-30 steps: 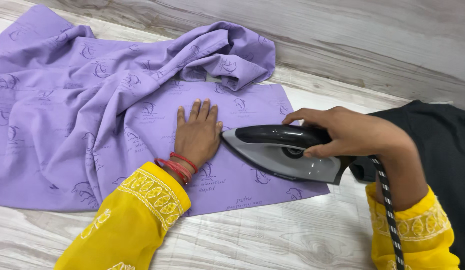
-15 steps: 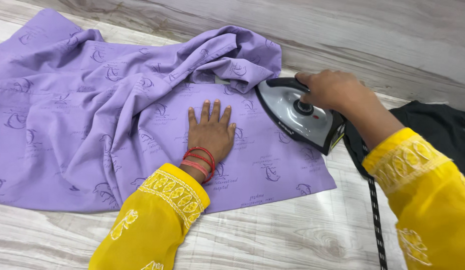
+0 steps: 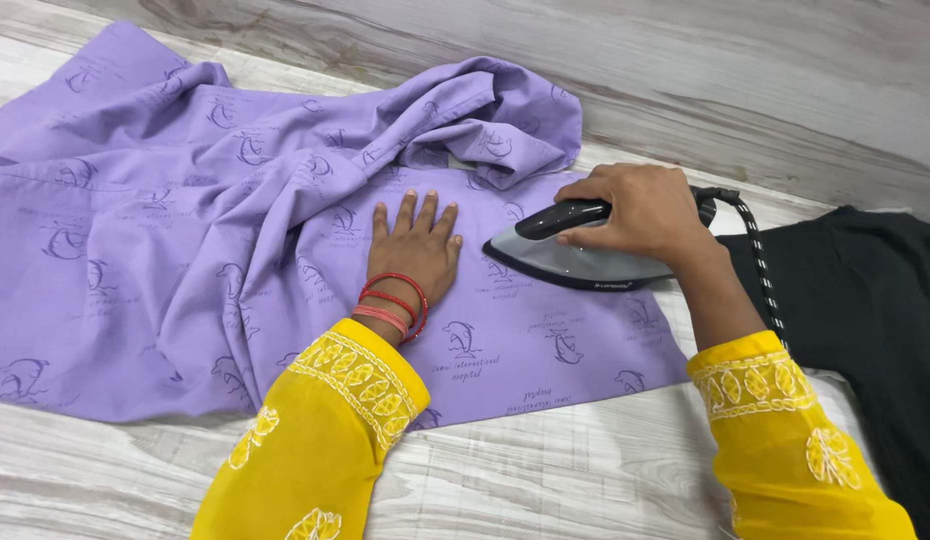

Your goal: The person irons a purple patterned garment on a flat surface. They repeatedly smooth the fabric with their hands and move the iron across different sections, including the sleeves and body, to remove wrinkles.

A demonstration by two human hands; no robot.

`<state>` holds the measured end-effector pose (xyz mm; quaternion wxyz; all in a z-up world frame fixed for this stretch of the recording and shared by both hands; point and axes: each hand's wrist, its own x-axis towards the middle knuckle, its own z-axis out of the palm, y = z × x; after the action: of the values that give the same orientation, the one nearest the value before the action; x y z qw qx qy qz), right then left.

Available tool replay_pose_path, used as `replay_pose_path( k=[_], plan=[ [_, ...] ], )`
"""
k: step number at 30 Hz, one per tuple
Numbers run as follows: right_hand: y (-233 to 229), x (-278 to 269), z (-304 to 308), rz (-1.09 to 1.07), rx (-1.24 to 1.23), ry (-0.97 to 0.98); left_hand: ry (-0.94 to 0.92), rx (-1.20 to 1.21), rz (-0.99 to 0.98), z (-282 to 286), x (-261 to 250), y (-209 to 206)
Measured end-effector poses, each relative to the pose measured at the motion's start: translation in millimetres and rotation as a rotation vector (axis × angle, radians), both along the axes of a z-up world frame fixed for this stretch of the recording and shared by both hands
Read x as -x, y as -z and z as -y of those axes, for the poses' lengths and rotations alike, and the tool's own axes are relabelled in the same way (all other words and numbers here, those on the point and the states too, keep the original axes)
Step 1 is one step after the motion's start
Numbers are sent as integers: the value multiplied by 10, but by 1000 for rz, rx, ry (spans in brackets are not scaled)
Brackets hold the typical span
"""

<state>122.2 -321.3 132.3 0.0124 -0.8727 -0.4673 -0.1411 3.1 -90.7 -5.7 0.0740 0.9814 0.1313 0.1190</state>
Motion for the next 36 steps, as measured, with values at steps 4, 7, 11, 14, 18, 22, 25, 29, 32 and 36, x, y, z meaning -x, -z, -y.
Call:
replay_pose_path(
  k=[4, 7, 11, 14, 18, 22, 25, 29, 32, 36],
  plan=[
    [107, -77, -195, 141, -32, 99, 13, -21, 9, 11, 15, 6],
    [226, -238, -556, 275, -85, 270, 8, -15, -4, 28, 30, -5],
    [222, -260, -655, 195, -79, 316, 17, -10, -1, -53, -6, 22],
    [104, -169, -425, 127, -92, -81, -5, -11, 19, -280, -47, 75],
    [-42, -78, -315, -167, 51, -6, -30, -19, 46, -422, -63, 139],
    [86, 9, -610, 73, -52, 154, -17, -14, 34, -420, -43, 123],
    [30, 72, -658, 37, -44, 137, -7, 10, 29, -443, -57, 138],
    [-221, 248, -502, -379, 218, 10, 8, 36, 97, -513, -73, 185],
    [-332, 381, -339, -516, 328, -363, 11, 14, 80, -532, -78, 180],
    [-305, 437, -339, -445, 255, -1, 10, -1, 87, -500, -57, 181]
  ],
)
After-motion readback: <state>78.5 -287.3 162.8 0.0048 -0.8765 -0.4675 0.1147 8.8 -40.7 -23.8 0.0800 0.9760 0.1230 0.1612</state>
